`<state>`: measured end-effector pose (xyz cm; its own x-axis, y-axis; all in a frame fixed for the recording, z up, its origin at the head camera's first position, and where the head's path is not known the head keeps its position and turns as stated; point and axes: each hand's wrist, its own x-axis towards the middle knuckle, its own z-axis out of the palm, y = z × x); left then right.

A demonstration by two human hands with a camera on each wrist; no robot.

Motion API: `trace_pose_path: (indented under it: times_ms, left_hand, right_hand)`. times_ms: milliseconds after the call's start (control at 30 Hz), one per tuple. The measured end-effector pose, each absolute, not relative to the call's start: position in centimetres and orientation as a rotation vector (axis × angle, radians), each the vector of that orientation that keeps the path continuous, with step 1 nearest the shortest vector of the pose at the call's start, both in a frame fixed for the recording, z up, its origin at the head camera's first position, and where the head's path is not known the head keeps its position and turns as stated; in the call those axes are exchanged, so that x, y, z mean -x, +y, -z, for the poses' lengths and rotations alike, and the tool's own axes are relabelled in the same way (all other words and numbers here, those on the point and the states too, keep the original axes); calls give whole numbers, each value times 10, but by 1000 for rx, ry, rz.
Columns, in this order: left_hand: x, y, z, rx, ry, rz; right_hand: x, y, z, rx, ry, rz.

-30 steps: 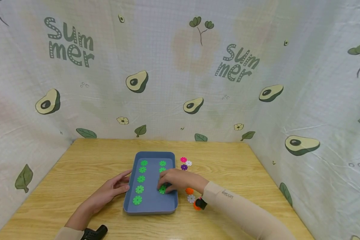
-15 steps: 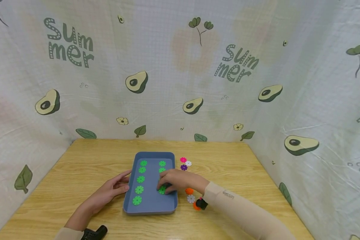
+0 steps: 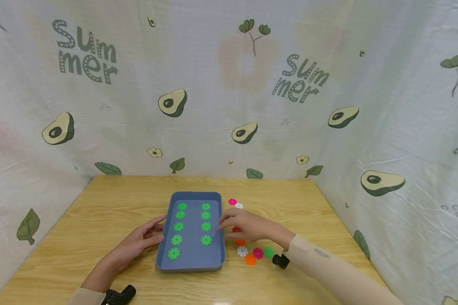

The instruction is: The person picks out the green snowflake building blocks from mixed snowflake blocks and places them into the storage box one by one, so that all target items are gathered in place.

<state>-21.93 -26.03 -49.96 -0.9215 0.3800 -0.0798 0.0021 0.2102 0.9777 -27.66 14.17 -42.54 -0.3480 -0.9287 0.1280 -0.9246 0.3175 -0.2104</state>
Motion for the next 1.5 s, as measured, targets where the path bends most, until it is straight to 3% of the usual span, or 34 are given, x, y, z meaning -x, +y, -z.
trace_pose_path:
  times_ms: [367, 667, 1500]
  left_hand:
    - [220, -259, 499, -351, 2210, -1746]
    - [219, -260, 498, -355, 2201, -1743]
    - [219, -261, 499, -362, 2220, -1733]
  right_hand:
    - [258, 218, 428, 1507, 2600, 493]
    - [243, 258, 445, 1437, 2574, 503]
    - [245, 269, 455, 1407, 2575, 505]
